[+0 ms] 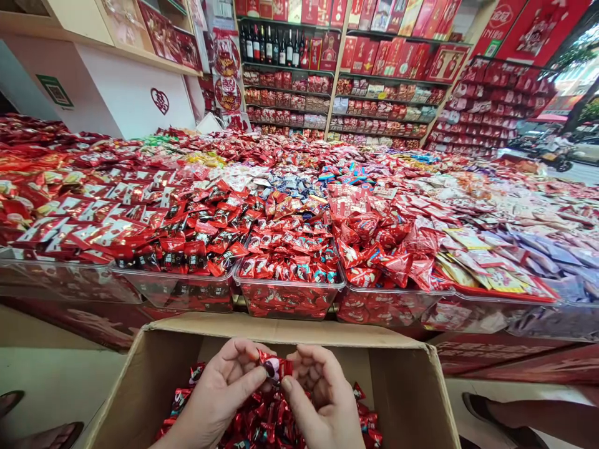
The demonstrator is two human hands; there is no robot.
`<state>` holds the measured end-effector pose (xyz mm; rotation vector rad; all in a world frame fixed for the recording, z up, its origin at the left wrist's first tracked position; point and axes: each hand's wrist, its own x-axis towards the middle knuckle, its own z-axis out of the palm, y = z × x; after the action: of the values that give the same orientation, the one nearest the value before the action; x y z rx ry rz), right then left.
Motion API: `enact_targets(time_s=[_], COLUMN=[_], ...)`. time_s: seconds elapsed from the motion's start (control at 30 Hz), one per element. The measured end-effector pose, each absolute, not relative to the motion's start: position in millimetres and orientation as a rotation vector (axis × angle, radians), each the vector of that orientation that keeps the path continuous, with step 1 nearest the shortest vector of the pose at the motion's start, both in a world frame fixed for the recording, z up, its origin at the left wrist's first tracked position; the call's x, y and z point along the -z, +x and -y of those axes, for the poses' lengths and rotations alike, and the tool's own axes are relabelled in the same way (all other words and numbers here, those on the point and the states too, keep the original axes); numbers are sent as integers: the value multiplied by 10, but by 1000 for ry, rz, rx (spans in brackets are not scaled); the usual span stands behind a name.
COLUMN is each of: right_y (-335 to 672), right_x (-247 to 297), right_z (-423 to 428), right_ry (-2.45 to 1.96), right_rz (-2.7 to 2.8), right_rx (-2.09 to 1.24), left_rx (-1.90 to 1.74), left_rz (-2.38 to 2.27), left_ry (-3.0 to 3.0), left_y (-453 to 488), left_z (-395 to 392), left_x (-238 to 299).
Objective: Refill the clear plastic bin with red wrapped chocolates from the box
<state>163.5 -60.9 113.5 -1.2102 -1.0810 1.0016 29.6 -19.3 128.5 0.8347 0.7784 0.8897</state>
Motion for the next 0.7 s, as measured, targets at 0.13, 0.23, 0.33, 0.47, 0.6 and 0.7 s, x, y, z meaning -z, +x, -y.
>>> enact_targets(time_s=[0.13, 0.23, 0.33, 0.47, 0.6, 0.7], right_y=[1736, 1945, 2091, 2032, 1856, 1784], right_x=[-1277, -1604, -2001, -2298, -2284, -2213], right_z=[543, 327, -87, -743, -1146, -1246], right_ry=[-1296, -1348, -1377, -1425, -1501, -1545], right_rz=[1211, 1474, 1688, 1948, 2204, 2347], right_rx=[-1008, -741, -486, -387, -400, -377], left_rx=[-954, -886, -670, -636, -635, -574], left_rz=[-720, -706, -763, -934, -1025, -1067], left_ry=[832, 910, 1065, 1208, 1124, 1156], left_y=[269, 187, 109, 56, 10, -26], left_z=[206, 169, 103, 29, -23, -52], left_x=[-1302, -1265, -1070, -577, -143, 8])
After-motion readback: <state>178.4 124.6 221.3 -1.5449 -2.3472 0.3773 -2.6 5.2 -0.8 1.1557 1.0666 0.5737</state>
